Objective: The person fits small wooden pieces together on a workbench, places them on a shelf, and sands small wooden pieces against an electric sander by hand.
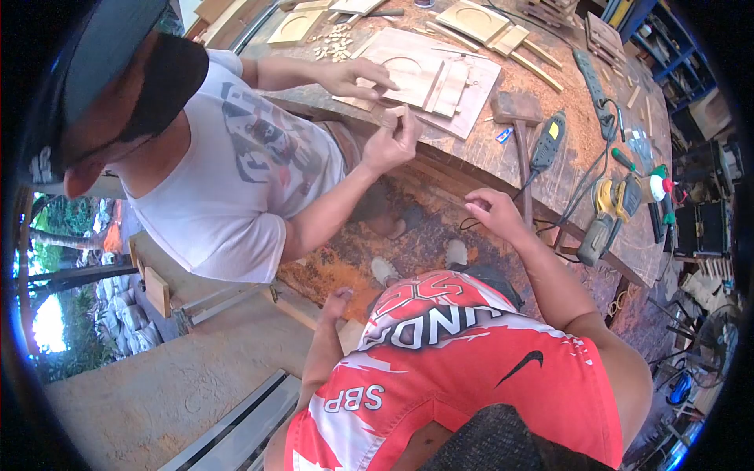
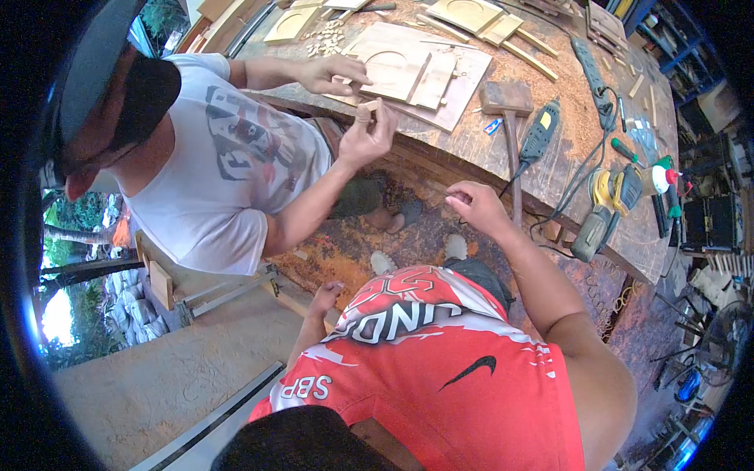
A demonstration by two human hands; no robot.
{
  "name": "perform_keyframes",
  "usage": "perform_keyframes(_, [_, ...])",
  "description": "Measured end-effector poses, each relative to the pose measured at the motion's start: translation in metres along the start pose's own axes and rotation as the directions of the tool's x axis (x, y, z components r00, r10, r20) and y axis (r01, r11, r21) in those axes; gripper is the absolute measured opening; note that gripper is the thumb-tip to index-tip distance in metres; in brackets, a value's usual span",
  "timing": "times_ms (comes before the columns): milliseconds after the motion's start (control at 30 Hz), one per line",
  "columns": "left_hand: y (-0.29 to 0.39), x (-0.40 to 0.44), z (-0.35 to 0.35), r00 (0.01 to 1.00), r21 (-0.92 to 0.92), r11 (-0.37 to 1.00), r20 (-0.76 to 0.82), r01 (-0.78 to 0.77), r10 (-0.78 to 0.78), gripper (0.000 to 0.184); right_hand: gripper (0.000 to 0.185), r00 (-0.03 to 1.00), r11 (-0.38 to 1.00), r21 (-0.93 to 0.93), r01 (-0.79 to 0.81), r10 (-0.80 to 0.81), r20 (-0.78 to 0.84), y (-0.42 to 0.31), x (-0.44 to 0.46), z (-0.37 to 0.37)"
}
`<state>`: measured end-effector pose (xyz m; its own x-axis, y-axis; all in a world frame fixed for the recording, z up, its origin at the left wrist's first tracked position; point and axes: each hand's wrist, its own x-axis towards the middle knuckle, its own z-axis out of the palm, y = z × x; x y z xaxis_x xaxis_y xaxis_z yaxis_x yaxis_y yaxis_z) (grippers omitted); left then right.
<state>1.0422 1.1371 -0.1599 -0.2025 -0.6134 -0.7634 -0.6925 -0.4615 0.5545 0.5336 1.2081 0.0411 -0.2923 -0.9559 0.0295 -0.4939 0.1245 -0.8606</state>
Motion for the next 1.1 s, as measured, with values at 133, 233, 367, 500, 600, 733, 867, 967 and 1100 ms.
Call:
perform_keyframes(133, [-0.001, -0.003, 0.000, 1.000, 0.030, 0.999, -0.012, 0.020, -0.020, 0.046, 0.023, 1.000, 1.000, -0.015, -0.022, 0.022, 0.016, -0.002, 0.000, 0.000])
perform_keyframes(233, [-0.001, -0.005, -0.001, 0.999, 0.043, 0.999, -0.043, -0.001, 0.002, 0.043, 0.023, 1.000, 0.999, -0.039, -0.001, 0.001, 0.022, 0.000, 0.000, 0.001])
perform_keyframes(367, [0.000, -0.009, -0.002, 0.999, 0.028, 0.999, 0.004, -0.034, 0.034, 0.036, 0.023, 1.000, 1.000, -0.013, 0.003, -0.003, 0.022, -0.004, 0.000, 0.001])
perform_keyframes(500, [-0.005, -0.004, -0.006, 0.998, 0.094, 0.994, -0.021, -0.051, 0.053, 0.036, 0.023, 1.000, 0.999, -0.036, 0.017, -0.017, 0.013, -0.006, -0.001, 0.001])
perform_keyframes(600, [0.009, -0.009, -0.008, 0.998, 0.148, 0.989, -0.055, -0.001, 0.009, 0.038, 0.023, 1.000, 1.000, -0.020, 0.010, -0.009, 0.022, -0.009, 0.004, -0.001])
perform_keyframes(733, [0.009, -0.012, -0.007, 0.999, 0.087, 0.996, -0.039, 0.031, -0.027, 0.036, 0.022, 0.998, 0.998, -0.035, 0.060, -0.060, 0.011, -0.010, 0.002, -0.001])
perform_keyframes(867, [0.018, -0.018, -0.009, 0.995, -0.003, 0.995, -0.028, 0.097, -0.097, 0.033, 0.022, 0.999, 1.000, -0.021, 0.001, 0.000, 0.044, -0.005, 0.002, 0.000])
perform_keyframes(967, [0.024, -0.023, -0.009, 1.000, 0.113, 0.994, -0.015, -0.013, 0.015, 0.031, 0.023, 1.000, 1.000, -0.017, 0.016, -0.015, 0.024, -0.003, -0.001, -0.001])
perform_keyframes(1100, [0.036, -0.033, -0.006, 0.999, 0.036, 0.999, -0.033, 0.021, -0.020, 0.029, 0.023, 0.999, 1.000, -0.011, 0.014, -0.014, 0.033, -0.004, 0.002, -0.003])
